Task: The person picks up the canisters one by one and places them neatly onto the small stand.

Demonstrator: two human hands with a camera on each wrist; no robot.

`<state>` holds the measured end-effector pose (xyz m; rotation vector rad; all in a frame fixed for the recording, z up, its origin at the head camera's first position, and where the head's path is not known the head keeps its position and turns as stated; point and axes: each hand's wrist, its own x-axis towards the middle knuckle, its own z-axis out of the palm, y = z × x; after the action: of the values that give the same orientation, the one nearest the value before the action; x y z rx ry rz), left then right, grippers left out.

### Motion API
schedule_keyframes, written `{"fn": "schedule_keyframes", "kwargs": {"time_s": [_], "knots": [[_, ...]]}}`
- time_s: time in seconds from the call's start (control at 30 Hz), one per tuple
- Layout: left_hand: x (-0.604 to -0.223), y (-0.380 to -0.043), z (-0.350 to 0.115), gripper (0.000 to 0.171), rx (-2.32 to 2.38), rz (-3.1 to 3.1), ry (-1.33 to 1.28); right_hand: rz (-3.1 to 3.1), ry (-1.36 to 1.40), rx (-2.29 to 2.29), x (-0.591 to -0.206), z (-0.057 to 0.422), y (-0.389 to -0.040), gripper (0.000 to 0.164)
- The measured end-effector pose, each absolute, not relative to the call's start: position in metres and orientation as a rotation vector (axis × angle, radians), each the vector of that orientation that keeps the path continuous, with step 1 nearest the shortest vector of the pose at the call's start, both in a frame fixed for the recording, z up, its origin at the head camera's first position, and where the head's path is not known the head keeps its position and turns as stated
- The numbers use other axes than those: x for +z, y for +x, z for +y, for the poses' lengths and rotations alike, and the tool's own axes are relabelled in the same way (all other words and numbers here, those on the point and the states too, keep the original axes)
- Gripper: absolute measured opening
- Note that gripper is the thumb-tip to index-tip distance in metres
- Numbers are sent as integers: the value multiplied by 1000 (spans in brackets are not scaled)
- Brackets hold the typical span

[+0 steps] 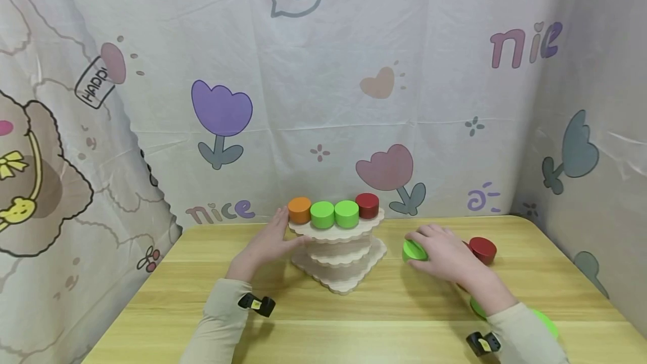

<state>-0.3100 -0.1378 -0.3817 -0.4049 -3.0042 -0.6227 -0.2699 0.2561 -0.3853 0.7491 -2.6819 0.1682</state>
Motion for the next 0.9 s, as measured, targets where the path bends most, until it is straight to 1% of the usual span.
{"fn": "schedule_keyframes", "kwargs": {"time_s": [0.3,0.9], "knots": [[-380,-308,-138,115,-622,-3007,-409,-2508,848,179,-388,243,-268,45],[-381,-309,-137,114,-591,-3010,-401,-2238,1070,193,-386,207,-257,52]]}}
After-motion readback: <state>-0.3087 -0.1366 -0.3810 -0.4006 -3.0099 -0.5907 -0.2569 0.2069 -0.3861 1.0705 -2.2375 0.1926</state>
